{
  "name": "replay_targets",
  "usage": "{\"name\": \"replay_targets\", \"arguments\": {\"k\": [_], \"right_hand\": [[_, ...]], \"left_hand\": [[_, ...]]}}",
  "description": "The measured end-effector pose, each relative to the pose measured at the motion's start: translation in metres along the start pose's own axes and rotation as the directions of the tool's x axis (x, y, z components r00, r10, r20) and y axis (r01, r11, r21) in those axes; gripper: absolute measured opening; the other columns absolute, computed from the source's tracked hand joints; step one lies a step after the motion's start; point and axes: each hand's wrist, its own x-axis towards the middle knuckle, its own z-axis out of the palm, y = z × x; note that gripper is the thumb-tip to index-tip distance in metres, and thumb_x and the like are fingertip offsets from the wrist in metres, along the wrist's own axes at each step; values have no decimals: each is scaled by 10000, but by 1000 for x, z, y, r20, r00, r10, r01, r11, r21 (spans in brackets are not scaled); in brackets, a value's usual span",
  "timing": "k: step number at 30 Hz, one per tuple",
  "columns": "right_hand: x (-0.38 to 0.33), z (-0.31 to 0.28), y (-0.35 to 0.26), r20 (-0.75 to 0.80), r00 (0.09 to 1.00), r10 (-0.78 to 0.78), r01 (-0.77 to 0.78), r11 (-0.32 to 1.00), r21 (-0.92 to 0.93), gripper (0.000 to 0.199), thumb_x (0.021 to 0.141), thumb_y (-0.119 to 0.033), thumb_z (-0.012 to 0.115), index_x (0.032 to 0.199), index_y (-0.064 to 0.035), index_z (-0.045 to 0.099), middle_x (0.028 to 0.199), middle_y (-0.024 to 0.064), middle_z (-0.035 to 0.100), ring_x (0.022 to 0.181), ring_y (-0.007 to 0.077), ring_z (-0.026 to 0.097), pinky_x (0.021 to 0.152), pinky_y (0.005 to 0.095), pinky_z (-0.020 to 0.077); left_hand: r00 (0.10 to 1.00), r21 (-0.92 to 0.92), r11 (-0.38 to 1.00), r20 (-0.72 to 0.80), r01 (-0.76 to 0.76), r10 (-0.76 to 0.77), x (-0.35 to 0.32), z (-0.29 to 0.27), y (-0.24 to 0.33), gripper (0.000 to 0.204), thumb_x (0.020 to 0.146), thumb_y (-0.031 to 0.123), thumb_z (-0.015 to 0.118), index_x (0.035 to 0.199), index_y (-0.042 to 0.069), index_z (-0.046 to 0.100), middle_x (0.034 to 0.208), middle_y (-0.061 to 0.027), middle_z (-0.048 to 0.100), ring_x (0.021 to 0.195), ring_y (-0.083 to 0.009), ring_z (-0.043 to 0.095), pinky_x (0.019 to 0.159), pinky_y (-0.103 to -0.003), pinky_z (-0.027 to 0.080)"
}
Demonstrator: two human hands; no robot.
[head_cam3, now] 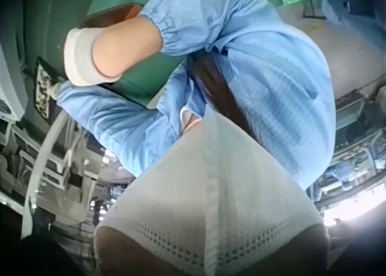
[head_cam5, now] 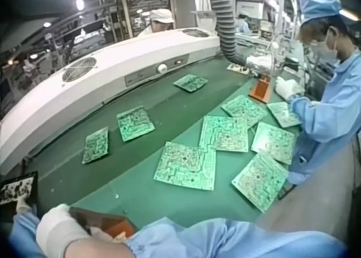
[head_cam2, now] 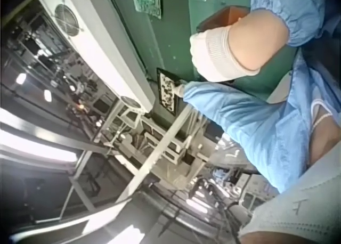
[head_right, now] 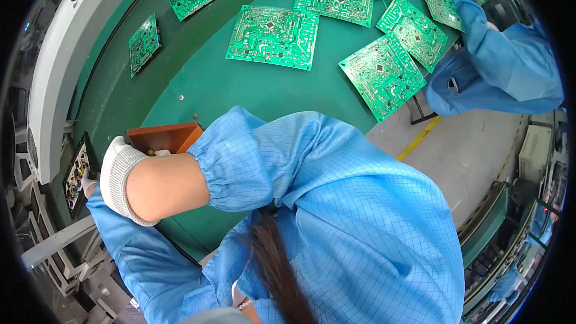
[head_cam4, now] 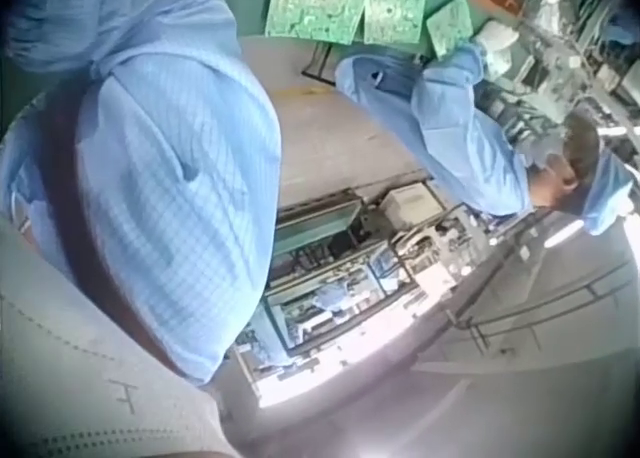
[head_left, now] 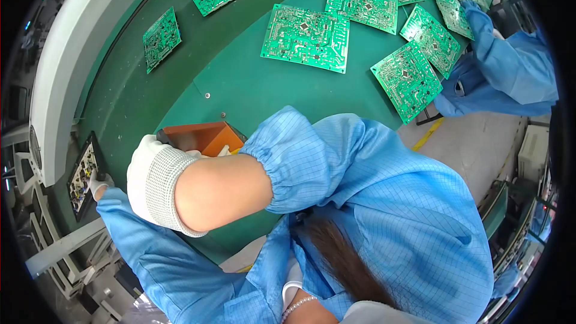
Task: The person is placing electronic circuit boards into black component trays on an assembly line.
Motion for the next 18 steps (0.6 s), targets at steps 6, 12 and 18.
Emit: {"name": "replay_targets", "arguments": {"k": [6, 12, 18], "right_hand": [[0, -13, -7, -13, 979, -204, 204, 979, 6, 235, 788, -202, 693, 983, -80, 737, 938, 101, 726, 837, 263, 703, 683, 439, 576], [17, -13, -13, 45, 946, -320, 319, 947, 20, 276, 784, -203, 695, 1031, -93, 747, 973, 90, 738, 852, 252, 705, 689, 443, 576], [7, -23, -12, -14, 941, -339, 339, 941, -13, 146, 687, -133, 730, 820, -81, 759, 819, 130, 728, 754, 326, 713, 623, 454, 580]], "left_hand": [[984, -262, 962, 173, 77, -32, -72, -2, 38, 153, 942, 103, 627, 917, -46, 652, 927, -95, 660, 952, -176, 577, 803, -324, 525], [961, -253, 964, 277, 88, -15, -255, 47, 48, 286, 919, -61, 474, 1168, -84, 612, 1235, -205, 617, 1126, -288, 602, 1102, -431, 479], [635, -435, 482, 652, 760, -414, -358, -32, 85, 391, 999, 94, 490, 1383, 18, 480, 1261, -44, 635, 1092, -126, 618, 907, -242, 483]]}}
